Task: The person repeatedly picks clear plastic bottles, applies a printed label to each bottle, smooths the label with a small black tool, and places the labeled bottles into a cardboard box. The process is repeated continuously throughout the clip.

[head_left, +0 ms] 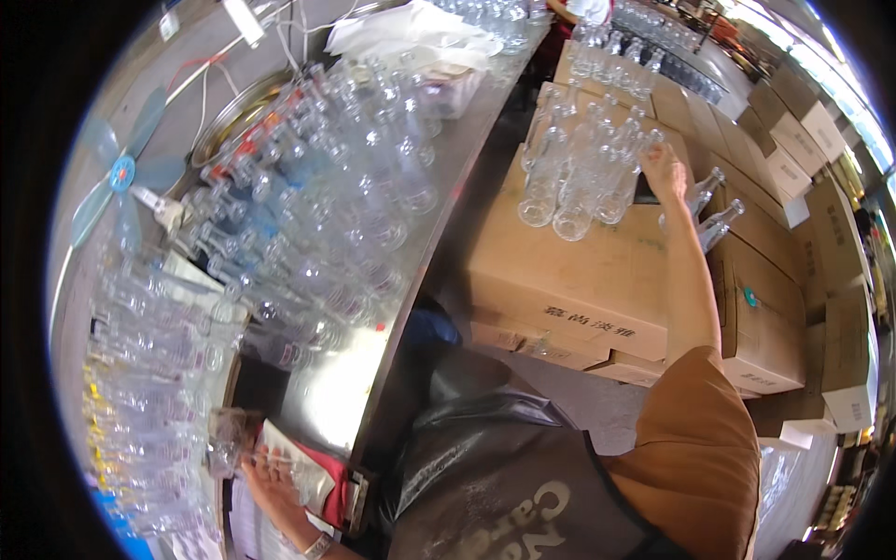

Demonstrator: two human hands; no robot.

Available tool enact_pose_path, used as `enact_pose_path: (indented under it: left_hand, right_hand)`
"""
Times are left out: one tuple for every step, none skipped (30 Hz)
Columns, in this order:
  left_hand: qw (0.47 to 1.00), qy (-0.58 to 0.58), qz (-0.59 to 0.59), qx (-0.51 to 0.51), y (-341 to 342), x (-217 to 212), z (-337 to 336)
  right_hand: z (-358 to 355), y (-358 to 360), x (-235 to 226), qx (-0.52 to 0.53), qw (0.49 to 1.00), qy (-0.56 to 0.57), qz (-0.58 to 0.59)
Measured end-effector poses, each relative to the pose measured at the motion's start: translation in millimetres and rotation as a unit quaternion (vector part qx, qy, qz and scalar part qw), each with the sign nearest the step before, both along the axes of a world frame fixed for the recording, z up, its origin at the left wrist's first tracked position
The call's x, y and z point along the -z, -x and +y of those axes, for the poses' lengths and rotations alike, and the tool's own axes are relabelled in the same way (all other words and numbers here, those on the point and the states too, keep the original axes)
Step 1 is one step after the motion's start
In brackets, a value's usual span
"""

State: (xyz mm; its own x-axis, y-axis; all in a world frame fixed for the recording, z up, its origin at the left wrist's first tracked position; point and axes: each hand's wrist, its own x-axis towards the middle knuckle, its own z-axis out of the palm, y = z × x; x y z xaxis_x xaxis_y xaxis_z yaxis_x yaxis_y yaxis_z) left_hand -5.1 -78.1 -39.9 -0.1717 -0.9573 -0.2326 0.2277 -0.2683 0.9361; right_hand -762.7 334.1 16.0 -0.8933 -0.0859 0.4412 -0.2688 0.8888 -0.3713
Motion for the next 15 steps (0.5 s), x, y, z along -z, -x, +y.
enact_pose_path:
  left_hand:
    - [1.0, -0.002, -0.025, -0.009, 1.8, -6.2, 1.9]
    - [0.999, 0.003, -0.037, -0.003, 2.2, -11.7, 2.7]
    - [0.999, 0.004, -0.05, 0.004, 1.7, -14.6, 3.7]
    - [0.998, 0.006, -0.062, 0.008, 1.5, -16.3, 4.8]
    - [0.998, 0.009, -0.061, 0.013, 4.3, -17.1, 5.3]
    - [0.998, 0.012, -0.06, 0.014, 6.6, -18.8, 5.9]
    - [0.998, 0.011, -0.056, 0.018, 10.7, -15.5, 4.4]
    - [0.999, 0.015, -0.031, 0.017, 1.1, -11.9, 5.0]
    - [1.0, 0.012, -0.012, 0.003, -5.1, -10.2, 6.4]
    - [0.999, 0.029, -0.006, 0.018, -22.0, -0.1, -0.7]
    - [0.999, 0.038, -0.014, 0.012, -11.9, -1.8, 2.5]
    - [0.996, 0.079, -0.031, 0.019, -6.4, 9.0, -2.1]
    - [0.992, 0.12, -0.019, 0.03, -3.2, -4.3, 4.4]
    - [0.988, 0.128, -0.083, -0.009, 1.8, -17.6, 15.0]
    - [0.984, 0.129, -0.125, -0.022, 2.4, -28.6, 22.7]
  right_hand:
    - [-9.7, -10.6, -2.9, -0.005, 0.999, 0.038, 0.007]
    - [-21.7, -20.9, -11.1, 0.008, 0.999, 0.035, -0.004]
    - [-26.4, -28.0, -15.6, 0.021, 0.999, 0.028, -0.015]
    - [-24.4, -25.2, -13.5, 0.011, 0.999, 0.024, -0.028]
    - [-22.7, -18.7, -13.0, -0.002, 0.999, 0.02, -0.04]
    - [-22.3, -10.7, -11.7, -0.019, 0.998, 0.016, -0.052]
    - [-8.1, 4.7, -1.9, 0.011, 1.0, 0.011, -0.026]
    - [-13.5, 2.2, 1.9, 0.024, 1.0, -0.012, 0.01]
    - [-16.3, -6.8, 0.2, -0.009, 1.0, 0.001, -0.01]
    - [-22.4, -22.1, -0.5, 0.011, 1.0, -0.013, 0.009]
    - [-6.2, -17.4, 0.5, 0.06, 0.996, -0.064, -0.01]
    - [43.6, 11.0, 13.8, 0.045, 0.981, -0.184, 0.035]
    - [41.4, -6.6, 13.9, 0.036, 0.984, -0.143, 0.097]
    - [43.7, -26.4, 10.0, 0.013, 0.974, -0.195, 0.112]
    - [12.6, -76.8, -21.1, 0.007, 0.995, -0.075, 0.069]
